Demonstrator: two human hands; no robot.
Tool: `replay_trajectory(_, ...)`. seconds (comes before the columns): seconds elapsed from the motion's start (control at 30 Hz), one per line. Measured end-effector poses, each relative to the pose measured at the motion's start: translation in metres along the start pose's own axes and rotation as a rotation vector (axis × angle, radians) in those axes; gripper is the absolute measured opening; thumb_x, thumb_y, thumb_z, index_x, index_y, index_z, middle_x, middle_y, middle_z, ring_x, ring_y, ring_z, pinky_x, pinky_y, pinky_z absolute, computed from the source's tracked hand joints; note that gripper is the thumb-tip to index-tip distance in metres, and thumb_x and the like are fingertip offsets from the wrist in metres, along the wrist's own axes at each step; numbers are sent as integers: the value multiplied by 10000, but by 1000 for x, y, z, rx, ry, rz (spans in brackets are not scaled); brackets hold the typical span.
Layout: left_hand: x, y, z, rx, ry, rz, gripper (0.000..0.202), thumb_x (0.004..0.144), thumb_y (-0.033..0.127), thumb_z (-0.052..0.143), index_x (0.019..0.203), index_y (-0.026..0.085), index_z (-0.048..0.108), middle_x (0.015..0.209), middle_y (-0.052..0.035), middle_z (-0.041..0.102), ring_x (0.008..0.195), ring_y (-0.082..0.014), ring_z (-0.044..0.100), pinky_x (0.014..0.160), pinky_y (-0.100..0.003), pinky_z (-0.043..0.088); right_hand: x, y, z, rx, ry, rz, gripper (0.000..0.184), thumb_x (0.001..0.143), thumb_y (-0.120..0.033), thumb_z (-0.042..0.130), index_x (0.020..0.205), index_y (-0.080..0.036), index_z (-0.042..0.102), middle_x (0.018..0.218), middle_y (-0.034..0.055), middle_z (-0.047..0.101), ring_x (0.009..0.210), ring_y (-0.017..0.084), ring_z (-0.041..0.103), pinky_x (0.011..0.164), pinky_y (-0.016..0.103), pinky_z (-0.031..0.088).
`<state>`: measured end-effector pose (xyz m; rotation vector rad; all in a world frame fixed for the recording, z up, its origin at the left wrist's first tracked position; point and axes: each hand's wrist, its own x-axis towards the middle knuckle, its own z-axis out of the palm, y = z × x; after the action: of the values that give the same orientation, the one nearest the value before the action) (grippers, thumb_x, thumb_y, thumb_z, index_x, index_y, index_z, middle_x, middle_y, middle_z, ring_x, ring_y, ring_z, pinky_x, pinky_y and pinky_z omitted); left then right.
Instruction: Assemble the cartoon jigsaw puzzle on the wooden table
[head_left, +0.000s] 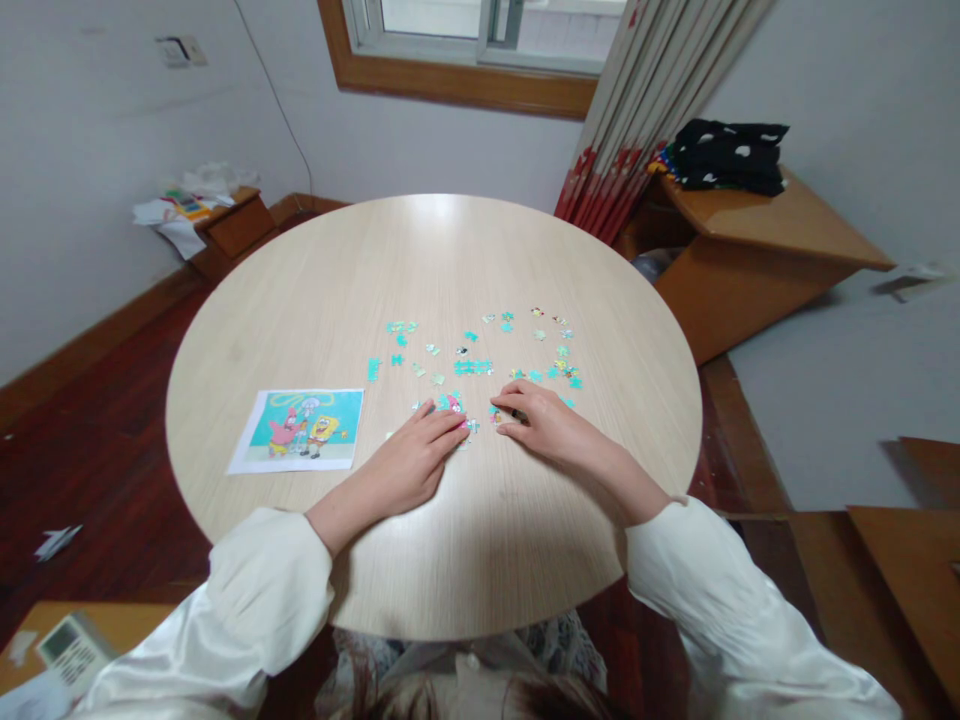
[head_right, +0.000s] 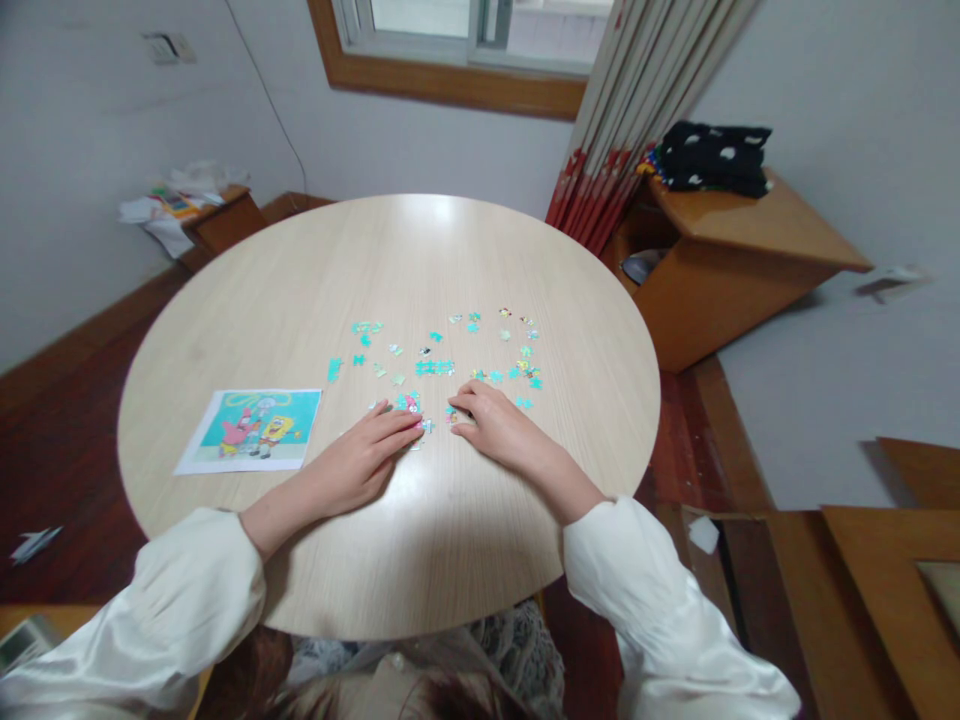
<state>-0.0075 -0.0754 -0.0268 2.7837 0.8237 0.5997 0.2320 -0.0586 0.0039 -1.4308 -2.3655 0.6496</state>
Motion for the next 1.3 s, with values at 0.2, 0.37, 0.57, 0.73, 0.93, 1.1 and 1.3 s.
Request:
replay_trajectory(0.2,0,0,-1,-6,-21,-18,442,893,65,368,1290,140,547,1295,-146,609,1247,-244,540,1120,-564,353,0,-3,-2,11,-12,24,234,819,-147,670,1050,-149,708,1063,118,646,1032,237,608,920,391,470)
replay_trajectory(0.37,0,1,-1,-10,-25,-17,455,891,59,356,1298,134,544,1294,-154,610,1243,-247,542,1116,-571,352,0,-4,-1,8,4,34,236,821,-166,668,1053,-154,710,1058,118,649,1023,238,610,919,400,472)
replay_trajectory(0.57,1,1,-1,-21,-13,-12,438,898,58,348,1279,108,560,1287,-179,611,1237,-265,546,1101,-590,363,1,0,3,27,35,7,201,837,-165,642,1027,-165,708,1029,108,651,990,225,613,894,392,476)
replay_trajectory(0.73,1,1,-1,-13,-11,-8,420,892,50,375,1263,95,566,1278,-176,616,1235,-257,551,1118,-564,355,1,2,4,38,48,0,157,851,-156,621,985,-164,703,989,99,650,965,212,612,878,379,475)
replay_trajectory(0.93,0,2,-1,-17,-10,-20,424,894,54,378,1268,125,563,1287,-157,615,1238,-251,548,1117,-571,354,1,0,5,16,39,1,139,877,-161,597,986,-132,680,989,112,645,978,213,604,886,375,468)
replay_trajectory(1.1,0,2,-1,-21,-1,-13,436,885,45,369,1269,115,562,1286,-168,611,1228,-253,555,1108,-570,369,1,3,6,15,43,-33,129,882,-172,588,985,-154,663,998,106,639,975,212,601,874,379,468)
replay_trajectory(1.3,1,2,-5,-34,51,-31,443,887,48,367,1282,119,555,1265,-163,619,1202,-251,568,1102,-590,372,2,4,5,24,33,-29,97,856,-160,607,952,-166,617,968,88,629,937,204,599,836,357,468)
